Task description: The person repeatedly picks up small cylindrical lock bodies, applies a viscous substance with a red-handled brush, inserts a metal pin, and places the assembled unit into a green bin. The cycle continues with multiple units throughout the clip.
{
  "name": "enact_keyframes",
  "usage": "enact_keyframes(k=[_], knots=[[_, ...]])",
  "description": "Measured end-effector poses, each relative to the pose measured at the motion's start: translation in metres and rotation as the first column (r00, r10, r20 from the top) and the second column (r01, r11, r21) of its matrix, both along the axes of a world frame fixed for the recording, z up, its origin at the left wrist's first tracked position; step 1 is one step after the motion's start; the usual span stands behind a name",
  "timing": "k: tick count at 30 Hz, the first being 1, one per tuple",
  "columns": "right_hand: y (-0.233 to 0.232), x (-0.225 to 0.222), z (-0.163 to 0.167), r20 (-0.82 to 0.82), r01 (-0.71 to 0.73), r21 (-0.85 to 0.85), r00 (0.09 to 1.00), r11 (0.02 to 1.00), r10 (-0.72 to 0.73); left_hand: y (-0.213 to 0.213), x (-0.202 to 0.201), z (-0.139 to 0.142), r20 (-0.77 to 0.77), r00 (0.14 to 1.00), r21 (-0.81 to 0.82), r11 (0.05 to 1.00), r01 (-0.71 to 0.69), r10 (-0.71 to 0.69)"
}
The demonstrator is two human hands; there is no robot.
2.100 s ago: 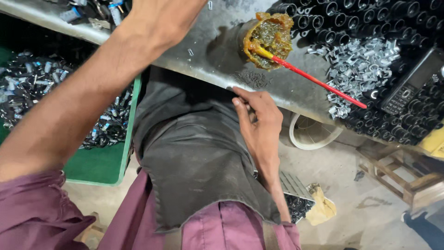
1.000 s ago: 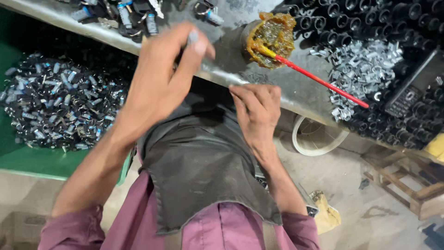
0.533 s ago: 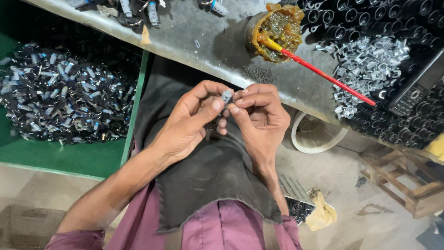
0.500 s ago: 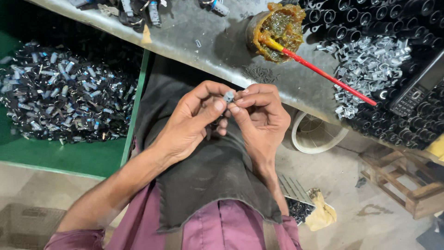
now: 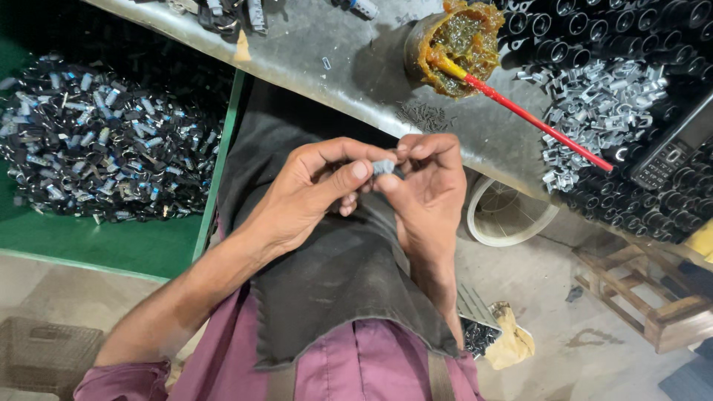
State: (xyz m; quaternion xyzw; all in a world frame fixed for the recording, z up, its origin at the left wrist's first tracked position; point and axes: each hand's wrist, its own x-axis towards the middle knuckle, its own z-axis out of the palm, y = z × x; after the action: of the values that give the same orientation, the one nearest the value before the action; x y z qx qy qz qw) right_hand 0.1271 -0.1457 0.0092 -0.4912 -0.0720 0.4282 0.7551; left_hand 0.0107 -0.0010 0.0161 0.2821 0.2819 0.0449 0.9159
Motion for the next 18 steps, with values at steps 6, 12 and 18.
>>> enact_keyframes(k=[6, 12, 18], knots=[[-0.005, 0.053, 0.005, -0.05, 0.292, 0.03, 0.955, 0.956, -0.291, 0.018, 0.0, 0.005, 0.07, 0.997, 0.21, 0.976, -0.054, 0.04], [-0.012, 0.073, 0.021, 0.83, 0.452, -0.2, 0.549, 0.869, -0.095, 0.025, 0.038, -0.016, 0.101, 0.983, 0.007, 0.988, -0.156, 0.154], [-0.019, 0.078, 0.021, 0.563, 0.474, -0.057, 0.742, 0.879, -0.363, 0.024, 0.055, -0.033, 0.076, 0.976, -0.169, 0.967, -0.19, 0.205]])
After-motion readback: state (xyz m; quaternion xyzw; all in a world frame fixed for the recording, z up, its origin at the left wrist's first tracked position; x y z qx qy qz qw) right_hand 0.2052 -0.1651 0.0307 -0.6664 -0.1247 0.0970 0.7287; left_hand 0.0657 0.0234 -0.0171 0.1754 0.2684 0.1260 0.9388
